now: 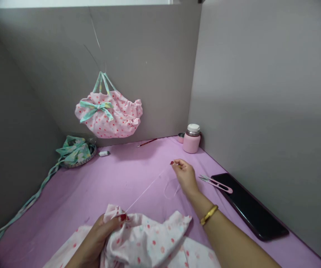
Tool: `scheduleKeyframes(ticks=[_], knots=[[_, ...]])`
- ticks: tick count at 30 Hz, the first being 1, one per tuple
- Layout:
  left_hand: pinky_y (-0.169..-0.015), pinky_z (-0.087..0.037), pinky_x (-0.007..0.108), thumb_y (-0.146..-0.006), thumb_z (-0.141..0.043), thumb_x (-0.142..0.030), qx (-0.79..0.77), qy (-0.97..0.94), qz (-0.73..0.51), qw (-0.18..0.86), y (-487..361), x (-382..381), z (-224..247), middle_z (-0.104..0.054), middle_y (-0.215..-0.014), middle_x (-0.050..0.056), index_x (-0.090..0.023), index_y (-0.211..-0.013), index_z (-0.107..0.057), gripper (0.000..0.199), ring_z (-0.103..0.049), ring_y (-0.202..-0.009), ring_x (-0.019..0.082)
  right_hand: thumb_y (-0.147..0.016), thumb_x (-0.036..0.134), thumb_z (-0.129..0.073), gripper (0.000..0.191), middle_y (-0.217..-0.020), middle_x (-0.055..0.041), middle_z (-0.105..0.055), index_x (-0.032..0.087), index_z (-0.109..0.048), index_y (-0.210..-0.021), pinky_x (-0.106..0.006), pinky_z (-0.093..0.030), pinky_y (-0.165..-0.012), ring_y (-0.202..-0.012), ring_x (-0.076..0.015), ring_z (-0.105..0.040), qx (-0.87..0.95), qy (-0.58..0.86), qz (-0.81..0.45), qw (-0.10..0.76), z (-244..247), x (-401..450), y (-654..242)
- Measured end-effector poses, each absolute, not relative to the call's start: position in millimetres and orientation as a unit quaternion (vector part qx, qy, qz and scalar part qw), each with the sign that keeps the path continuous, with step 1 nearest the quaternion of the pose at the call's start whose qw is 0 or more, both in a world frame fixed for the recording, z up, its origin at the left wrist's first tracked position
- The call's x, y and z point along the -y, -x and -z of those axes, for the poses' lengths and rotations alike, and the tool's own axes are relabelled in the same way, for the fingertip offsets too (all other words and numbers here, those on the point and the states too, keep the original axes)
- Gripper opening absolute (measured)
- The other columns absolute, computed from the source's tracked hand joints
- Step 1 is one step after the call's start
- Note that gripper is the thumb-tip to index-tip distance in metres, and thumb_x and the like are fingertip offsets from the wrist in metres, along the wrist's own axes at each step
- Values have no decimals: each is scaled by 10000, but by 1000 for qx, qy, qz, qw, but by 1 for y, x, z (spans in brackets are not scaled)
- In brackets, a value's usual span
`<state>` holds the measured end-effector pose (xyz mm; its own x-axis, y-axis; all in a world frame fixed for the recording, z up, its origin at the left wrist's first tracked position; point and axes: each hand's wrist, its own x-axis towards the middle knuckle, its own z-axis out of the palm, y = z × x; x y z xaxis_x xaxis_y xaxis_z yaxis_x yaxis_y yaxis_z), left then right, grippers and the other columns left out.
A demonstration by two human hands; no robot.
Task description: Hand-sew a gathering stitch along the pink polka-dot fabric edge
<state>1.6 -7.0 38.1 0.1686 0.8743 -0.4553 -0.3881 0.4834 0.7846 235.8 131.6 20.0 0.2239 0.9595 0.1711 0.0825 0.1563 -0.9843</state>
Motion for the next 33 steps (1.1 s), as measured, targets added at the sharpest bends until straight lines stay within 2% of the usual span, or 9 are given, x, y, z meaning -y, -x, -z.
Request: scheduleKeyframes(ticks=[4,7,9,11,14,16,18,29,33], knots=[[-546,-430,244,-616,-743,-300,-481,-242,-442,718,-1,7,-35,-584,-579,32,-134,-632,-580,233,-560,-546,151,-688,373,-578,289,-511,72,-358,145,-565,-865,-243,-186,-466,-467,-101,-271,488,560,-325,585,-24,-140,-254],[-542,-423,244,-603,-749,-293,-475,-230,-444,724,-2,7,-35,-576,-578,27,-128,-635,-585,235,-551,-540,148,-686,347,-604,395,-519,79,-354,137,-582,-1020,-226,-206,-449,-457,-90,-282,537,534,-360,544,-33,-122,-232],[-525,-409,233,-599,-748,-289,-473,-231,-444,725,-3,8,-37,-555,-561,14,-123,-629,-586,234,-532,-525,139,-657,340,-656,386,-531,69,-391,142,-636,-988,-208,-244,-443,-460,-78,-317,591,490,-430,476,-36,-102,-208],[-528,-400,224,-614,-734,-269,-470,-236,-454,719,-4,9,-40,-539,-565,1,-121,-651,-595,206,-518,-530,128,-694,336,-650,371,-537,73,-370,156,-645,-1018,-188,-243,-431,-454,-61,-301,646,404,-552,339,-37,-81,-186],[-537,-395,219,-628,-722,-252,-465,-253,-462,712,-4,9,-40,-529,-577,-3,-121,-673,-596,187,-507,-544,122,-741,352,-621,257,-553,60,-402,131,-659,-867,-177,-236,-437,-471,-52,-307,663,311,-648,212,-35,-63,-170],[-526,-392,224,-619,-730,-274,-466,-261,-451,716,-3,8,-38,-523,-566,-1,-123,-652,-578,216,-505,-535,127,-728,371,-634,255,-561,45,-439,118,-614,-701,-182,-253,-459,-494,-56,-331,654,307,-654,224,-34,-61,-169],[-522,-394,233,-614,-737,-302,-468,-260,-443,719,-3,7,-36,-529,-561,5,-130,-637,-561,246,-516,-530,137,-724,381,-634,270,-567,39,-453,127,-574,-656,-188,-263,-478,-506,-62,-341,641,326,-640,270,-34,-66,-173],[-520,-395,224,-603,-734,-281,-480,-239,-450,714,-7,10,-45,-562,-554,11,-141,-613,-555,228,-531,-522,137,-754,369,-571,219,-574,51,-377,156,-549,-711,-202,-255,-472,-508,-81,-318,612,424,-527,410,-26,-86,-183],[-549,-403,217,-624,-728,-273,-466,-220,-479,711,-7,10,-46,-562,-566,4,-136,-626,-566,212,-528,-535,123,-761,342,-583,215,-556,61,-365,152,-613,-857,-193,-231,-430,-468,-71,-305,628,442,-519,375,-36,-75,-179]])
